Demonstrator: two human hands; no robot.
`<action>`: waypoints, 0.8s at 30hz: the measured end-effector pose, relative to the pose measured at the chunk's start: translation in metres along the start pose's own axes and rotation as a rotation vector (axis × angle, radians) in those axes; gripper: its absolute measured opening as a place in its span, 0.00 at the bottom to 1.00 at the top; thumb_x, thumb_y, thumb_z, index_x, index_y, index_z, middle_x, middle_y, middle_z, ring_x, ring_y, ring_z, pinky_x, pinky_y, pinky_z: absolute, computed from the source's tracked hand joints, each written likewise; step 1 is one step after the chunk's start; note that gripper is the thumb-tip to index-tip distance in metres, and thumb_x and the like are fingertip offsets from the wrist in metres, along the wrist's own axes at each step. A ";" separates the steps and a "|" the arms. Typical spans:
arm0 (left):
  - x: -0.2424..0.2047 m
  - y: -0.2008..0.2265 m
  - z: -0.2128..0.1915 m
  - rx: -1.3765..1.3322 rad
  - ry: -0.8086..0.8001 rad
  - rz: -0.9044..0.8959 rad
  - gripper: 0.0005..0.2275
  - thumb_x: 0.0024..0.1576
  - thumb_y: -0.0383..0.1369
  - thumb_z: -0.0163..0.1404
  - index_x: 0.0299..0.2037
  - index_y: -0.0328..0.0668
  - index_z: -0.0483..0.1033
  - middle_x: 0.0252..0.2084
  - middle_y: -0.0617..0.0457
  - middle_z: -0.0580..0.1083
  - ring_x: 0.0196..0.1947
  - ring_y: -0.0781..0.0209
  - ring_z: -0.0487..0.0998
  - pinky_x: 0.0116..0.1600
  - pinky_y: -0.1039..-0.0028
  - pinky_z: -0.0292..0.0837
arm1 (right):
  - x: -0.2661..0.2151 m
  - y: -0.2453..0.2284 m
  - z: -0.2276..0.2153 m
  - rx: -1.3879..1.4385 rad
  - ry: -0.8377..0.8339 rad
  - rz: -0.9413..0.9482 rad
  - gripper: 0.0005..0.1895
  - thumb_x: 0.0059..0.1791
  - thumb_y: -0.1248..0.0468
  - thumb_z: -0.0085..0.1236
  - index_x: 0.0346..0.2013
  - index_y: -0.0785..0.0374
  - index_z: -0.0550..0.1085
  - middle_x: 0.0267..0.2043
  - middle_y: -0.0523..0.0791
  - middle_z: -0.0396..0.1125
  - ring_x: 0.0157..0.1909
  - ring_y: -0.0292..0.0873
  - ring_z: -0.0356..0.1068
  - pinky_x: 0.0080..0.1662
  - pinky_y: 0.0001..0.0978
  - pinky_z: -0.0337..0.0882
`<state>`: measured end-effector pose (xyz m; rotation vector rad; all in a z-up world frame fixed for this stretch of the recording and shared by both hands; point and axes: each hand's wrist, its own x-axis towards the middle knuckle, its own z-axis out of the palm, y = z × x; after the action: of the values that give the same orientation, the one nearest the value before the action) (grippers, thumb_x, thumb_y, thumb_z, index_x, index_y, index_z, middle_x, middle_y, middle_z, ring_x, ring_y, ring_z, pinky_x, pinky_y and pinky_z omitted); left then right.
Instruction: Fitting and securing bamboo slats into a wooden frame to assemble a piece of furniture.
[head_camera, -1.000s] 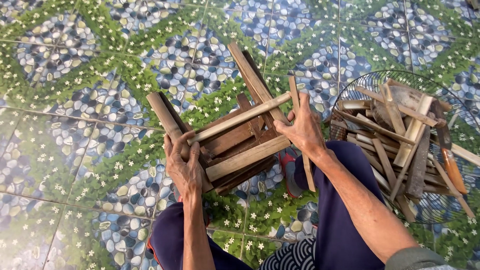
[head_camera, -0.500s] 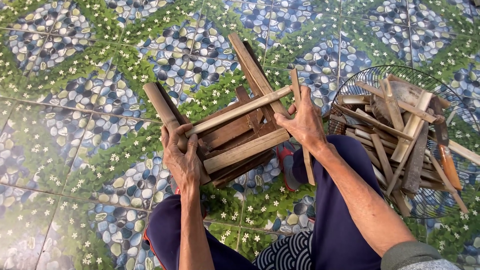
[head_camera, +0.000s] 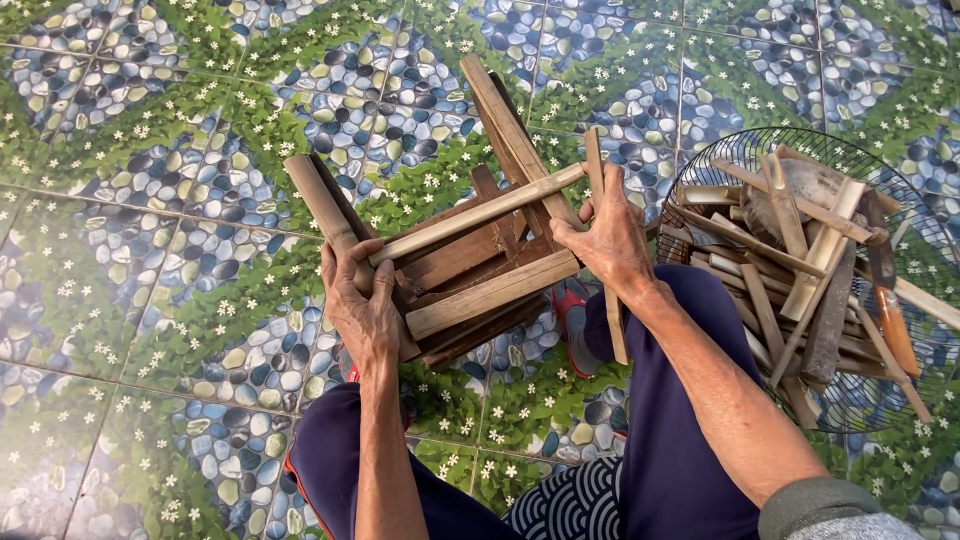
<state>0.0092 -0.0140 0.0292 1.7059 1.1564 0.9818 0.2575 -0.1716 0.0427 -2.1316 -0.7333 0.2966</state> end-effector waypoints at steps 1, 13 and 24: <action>0.000 -0.001 0.000 0.001 0.000 -0.001 0.11 0.60 0.34 0.58 0.51 0.62 0.80 0.72 0.30 0.58 0.69 0.20 0.60 0.69 0.45 0.57 | -0.001 -0.001 0.000 0.000 -0.001 0.001 0.40 0.40 0.58 0.68 0.65 0.53 0.64 0.31 0.45 0.68 0.33 0.49 0.73 0.40 0.50 0.72; 0.001 -0.006 0.001 0.001 -0.010 0.011 0.11 0.61 0.33 0.57 0.52 0.60 0.80 0.73 0.32 0.57 0.70 0.21 0.58 0.70 0.43 0.55 | 0.001 0.009 0.001 -0.039 -0.033 -0.071 0.37 0.44 0.59 0.67 0.65 0.60 0.61 0.30 0.46 0.68 0.34 0.50 0.72 0.40 0.53 0.71; 0.000 -0.003 0.001 -0.017 -0.004 -0.005 0.11 0.61 0.32 0.57 0.52 0.64 0.80 0.72 0.33 0.58 0.70 0.22 0.58 0.71 0.42 0.55 | 0.020 0.027 -0.016 0.044 -0.011 -0.330 0.25 0.63 0.51 0.46 0.68 0.65 0.64 0.38 0.55 0.69 0.37 0.55 0.72 0.41 0.47 0.76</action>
<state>0.0094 -0.0135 0.0262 1.6899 1.1467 0.9819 0.2917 -0.1826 0.0322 -1.9298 -1.0577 0.1455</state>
